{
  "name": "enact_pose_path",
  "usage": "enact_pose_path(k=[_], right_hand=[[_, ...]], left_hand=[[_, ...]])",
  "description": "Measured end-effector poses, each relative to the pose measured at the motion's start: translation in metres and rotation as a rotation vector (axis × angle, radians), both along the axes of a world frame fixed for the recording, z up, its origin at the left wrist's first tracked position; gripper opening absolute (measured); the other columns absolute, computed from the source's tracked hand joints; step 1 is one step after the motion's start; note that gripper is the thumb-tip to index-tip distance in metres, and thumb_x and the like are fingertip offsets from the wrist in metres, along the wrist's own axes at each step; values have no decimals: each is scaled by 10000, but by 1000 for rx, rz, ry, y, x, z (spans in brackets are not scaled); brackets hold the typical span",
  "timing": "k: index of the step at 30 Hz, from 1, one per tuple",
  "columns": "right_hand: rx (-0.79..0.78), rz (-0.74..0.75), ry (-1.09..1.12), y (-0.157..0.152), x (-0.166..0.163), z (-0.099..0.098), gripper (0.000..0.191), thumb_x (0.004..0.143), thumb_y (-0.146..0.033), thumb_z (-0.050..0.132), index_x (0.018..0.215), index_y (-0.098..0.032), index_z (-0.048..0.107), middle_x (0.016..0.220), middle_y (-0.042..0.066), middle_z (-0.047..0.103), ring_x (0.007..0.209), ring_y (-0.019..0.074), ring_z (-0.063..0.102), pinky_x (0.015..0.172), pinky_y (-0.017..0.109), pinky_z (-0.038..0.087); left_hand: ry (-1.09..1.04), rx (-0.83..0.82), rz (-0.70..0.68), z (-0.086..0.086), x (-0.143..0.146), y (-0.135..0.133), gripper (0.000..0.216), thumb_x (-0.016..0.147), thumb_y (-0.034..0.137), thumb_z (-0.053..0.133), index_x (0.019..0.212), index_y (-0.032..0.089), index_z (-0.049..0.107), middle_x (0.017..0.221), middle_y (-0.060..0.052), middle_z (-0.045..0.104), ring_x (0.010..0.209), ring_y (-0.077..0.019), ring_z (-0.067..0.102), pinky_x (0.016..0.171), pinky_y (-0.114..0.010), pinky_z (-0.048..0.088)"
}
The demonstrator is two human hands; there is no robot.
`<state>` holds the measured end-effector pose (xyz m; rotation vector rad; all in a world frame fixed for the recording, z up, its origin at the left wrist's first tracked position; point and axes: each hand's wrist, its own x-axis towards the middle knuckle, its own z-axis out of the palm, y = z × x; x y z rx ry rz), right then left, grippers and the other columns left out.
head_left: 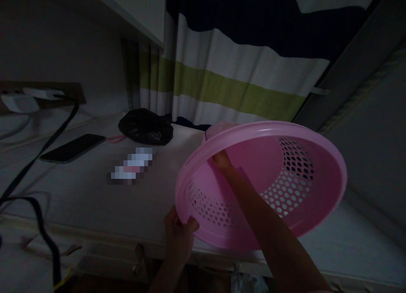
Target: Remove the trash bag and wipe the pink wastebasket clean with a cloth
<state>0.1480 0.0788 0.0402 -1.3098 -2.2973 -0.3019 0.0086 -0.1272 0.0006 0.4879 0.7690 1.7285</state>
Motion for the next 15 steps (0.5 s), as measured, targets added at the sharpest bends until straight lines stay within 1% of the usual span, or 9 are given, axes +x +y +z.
enact_pose_path(k=[2, 4, 6, 7, 10, 13, 15], right_hand=[[42, 101, -20, -4, 5, -14, 426, 828, -110, 326, 1240, -124, 431, 1256, 127, 470, 1239, 206, 317, 996, 402, 300], [50, 161, -91, -7, 10, -23, 434, 815, -76, 329, 1232, -110, 443, 1277, 119, 457, 1251, 187, 308, 1014, 375, 293], [39, 172, -182, -9, 14, -24, 432, 811, -64, 334, 1226, -98, 450, 1282, 114, 455, 1257, 180, 302, 1030, 362, 277], [35, 165, -222, -9, 15, -22, 426, 812, -66, 339, 1221, -91, 455, 1279, 116, 459, 1258, 184, 301, 1037, 364, 267], [54, 86, -253, -8, 13, -2, 413, 820, -70, 337, 1212, -84, 466, 1267, 125, 470, 1259, 207, 301, 1046, 387, 244], [93, -118, -121, -7, 11, 26, 441, 827, -50, 281, 1228, -117, 450, 1245, 111, 491, 1234, 208, 343, 1022, 390, 284], [82, -255, -29, -7, 13, 40, 460, 828, -37, 247, 1234, -130, 443, 1211, 104, 517, 1200, 206, 389, 996, 383, 322]], left_hand=[[-5, -6, 7, 1, 0, 0, 138, 386, 49, 574, 496, 127, 546, 429, 67, 454, 424, -46, 386, 424, -157, 335], [-17, 1, 16, 2, 1, 0, 140, 381, 43, 574, 489, 127, 543, 440, 64, 464, 438, -53, 406, 440, -163, 354], [-25, 14, 13, 3, 1, -1, 133, 383, 45, 577, 481, 126, 537, 444, 63, 465, 451, -59, 419, 457, -172, 372], [-28, 21, 10, 3, 1, -1, 131, 385, 45, 577, 480, 126, 537, 445, 63, 465, 454, -60, 421, 462, -174, 376], [-24, 35, 11, 2, 0, -1, 130, 395, 48, 578, 495, 126, 546, 442, 67, 454, 448, -53, 405, 454, -167, 364], [-15, 26, 24, 1, 0, 0, 140, 403, 57, 585, 522, 126, 558, 449, 68, 459, 440, -48, 394, 434, -158, 344], [-14, 27, 27, 1, 0, 0, 133, 406, 55, 583, 513, 127, 549, 446, 69, 451, 441, -47, 395, 435, -156, 344]])
